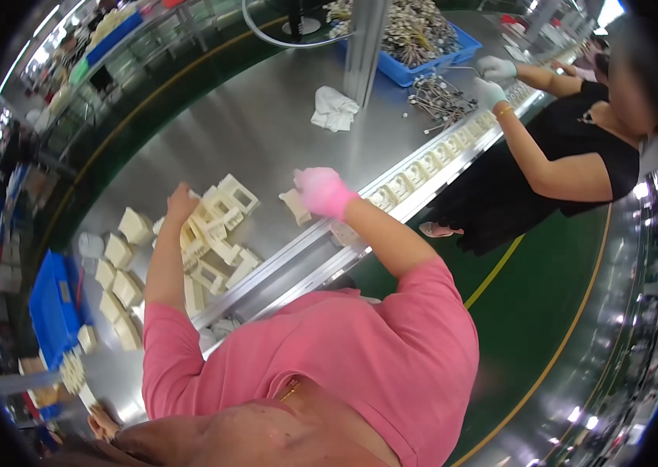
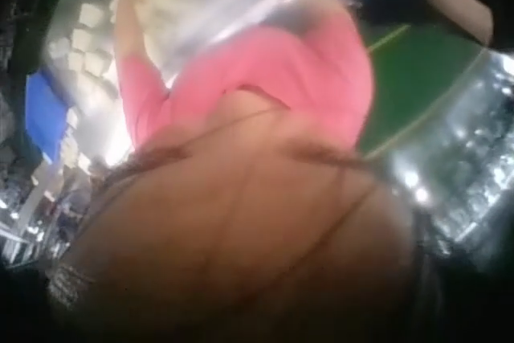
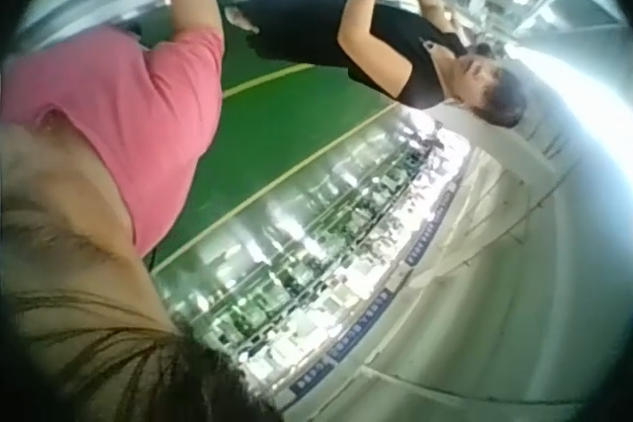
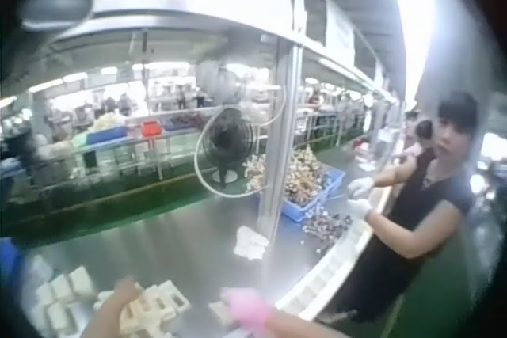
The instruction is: The person assembles white plastic electronic components by hand, then places the assembled components into a white storage bin on an assembly table.
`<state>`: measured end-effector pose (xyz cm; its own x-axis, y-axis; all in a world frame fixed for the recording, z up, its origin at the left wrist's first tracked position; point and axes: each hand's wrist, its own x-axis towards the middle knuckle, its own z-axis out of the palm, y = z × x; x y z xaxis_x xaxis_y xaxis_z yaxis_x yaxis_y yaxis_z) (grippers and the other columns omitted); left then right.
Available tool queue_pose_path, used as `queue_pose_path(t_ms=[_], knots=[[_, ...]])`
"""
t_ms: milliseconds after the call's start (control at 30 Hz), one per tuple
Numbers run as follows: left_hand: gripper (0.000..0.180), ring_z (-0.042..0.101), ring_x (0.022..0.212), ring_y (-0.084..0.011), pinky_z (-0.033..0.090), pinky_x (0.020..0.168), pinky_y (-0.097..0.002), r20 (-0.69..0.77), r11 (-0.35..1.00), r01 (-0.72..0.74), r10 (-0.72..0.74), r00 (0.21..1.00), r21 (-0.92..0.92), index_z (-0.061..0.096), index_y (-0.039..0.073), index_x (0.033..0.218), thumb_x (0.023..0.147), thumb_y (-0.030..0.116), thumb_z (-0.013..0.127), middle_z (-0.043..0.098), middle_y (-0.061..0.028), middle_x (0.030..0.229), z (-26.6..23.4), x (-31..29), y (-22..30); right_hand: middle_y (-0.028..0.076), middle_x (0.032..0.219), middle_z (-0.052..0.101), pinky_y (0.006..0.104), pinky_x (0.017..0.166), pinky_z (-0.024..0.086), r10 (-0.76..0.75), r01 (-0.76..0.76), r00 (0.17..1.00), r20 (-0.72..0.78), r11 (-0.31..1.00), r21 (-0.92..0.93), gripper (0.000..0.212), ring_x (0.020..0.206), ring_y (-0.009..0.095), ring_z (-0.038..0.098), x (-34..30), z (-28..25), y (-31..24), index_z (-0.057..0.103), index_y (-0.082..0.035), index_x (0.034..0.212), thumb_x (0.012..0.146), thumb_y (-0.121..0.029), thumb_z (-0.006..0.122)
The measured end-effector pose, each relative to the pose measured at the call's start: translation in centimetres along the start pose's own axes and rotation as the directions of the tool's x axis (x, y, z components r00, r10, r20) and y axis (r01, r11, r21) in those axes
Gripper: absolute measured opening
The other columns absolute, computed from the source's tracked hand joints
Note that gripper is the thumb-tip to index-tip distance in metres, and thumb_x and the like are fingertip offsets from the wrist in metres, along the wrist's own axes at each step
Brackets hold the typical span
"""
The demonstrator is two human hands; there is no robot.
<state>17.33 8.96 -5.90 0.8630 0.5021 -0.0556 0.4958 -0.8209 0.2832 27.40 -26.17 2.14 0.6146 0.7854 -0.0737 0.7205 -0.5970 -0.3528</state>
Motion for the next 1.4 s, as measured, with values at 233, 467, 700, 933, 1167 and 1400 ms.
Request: queue_pose_path(t_ms=[233,467,700,933,1167,1400], knots=[[0.023,0.050,0.064,-0.0230,0.043,0.063,-0.0307,-0.138,0.905,-0.236,0.199,0.970,-0.354,0.047,0.002,0.079,0.066,0.013,0.062,0.054,-0.0106,0.069,-6.3,-2.8,4.5,0.012,0.078,0.062,0.0368,0.067,0.048,0.167,-0.111,0.969,0.185,0.954,-0.280,0.042,0.079,0.027,0.062,5.3,6.4,3.4,0.044,0.006,0.098,0.081,-0.032,0.050],[0.049,0.054,0.085,-0.0139,0.047,0.070,-0.0250,-0.140,0.220,-0.176,0.171,0.975,-0.959,0.052,0.008,0.112,0.069,-0.014,0.045,0.054,-0.0031,0.095,-6.5,-8.6,9.9,0.011,0.086,0.061,0.0347,0.066,0.046,0.224,-0.125,0.955,0.193,0.899,-0.421,0.036,0.083,0.025,0.061,5.7,6.7,2.9,0.054,-0.004,0.102,0.081,-0.034,0.050],[0.023,0.055,0.068,-0.0151,0.047,0.063,-0.0265,0.265,-0.021,0.264,-0.064,0.962,-0.964,0.054,0.003,0.098,0.081,0.019,0.049,0.055,-0.0053,0.077,-0.6,-10.9,12.7,0.017,0.085,0.061,0.0378,0.071,0.046,0.279,-0.279,0.960,0.015,0.960,0.017,0.032,0.083,0.029,0.060,4.5,2.2,1.1,0.054,-0.002,0.088,0.074,-0.030,0.055],[0.032,0.051,0.083,-0.0159,0.042,0.072,-0.0278,0.248,0.095,0.252,-0.056,0.967,-0.963,0.046,0.005,0.104,0.083,0.030,0.047,0.053,-0.0061,0.090,2.2,-13.0,15.8,-0.003,0.056,0.048,0.0181,0.045,0.034,-0.053,-0.252,0.950,0.306,0.447,0.858,0.018,0.050,0.004,0.047,-0.6,-1.0,-2.3,0.053,-0.007,0.068,0.075,-0.022,0.059],[0.032,0.051,0.087,-0.0171,0.042,0.076,-0.0290,-0.018,0.263,-0.028,0.041,0.999,-0.964,0.036,0.004,0.112,0.091,0.028,0.039,0.049,-0.0109,0.100,1.0,-15.0,17.7,0.014,0.068,0.057,0.0385,0.055,0.045,0.062,0.038,0.928,-0.367,0.965,0.259,0.015,0.060,0.031,0.056,-2.3,4.6,-6.0,0.052,-0.007,0.082,0.078,-0.021,0.055],[0.035,0.045,0.097,-0.0168,0.036,0.084,-0.0275,-0.043,0.237,-0.056,0.061,0.997,-0.970,0.037,0.003,0.114,0.092,0.030,0.035,0.048,-0.0109,0.103,2.4,-14.5,16.3,0.014,0.070,0.058,0.0373,0.056,0.046,0.028,0.160,0.886,-0.464,0.919,0.361,0.016,0.064,0.032,0.057,-2.6,4.3,-6.7,0.053,-0.008,0.087,0.077,-0.020,0.058]])
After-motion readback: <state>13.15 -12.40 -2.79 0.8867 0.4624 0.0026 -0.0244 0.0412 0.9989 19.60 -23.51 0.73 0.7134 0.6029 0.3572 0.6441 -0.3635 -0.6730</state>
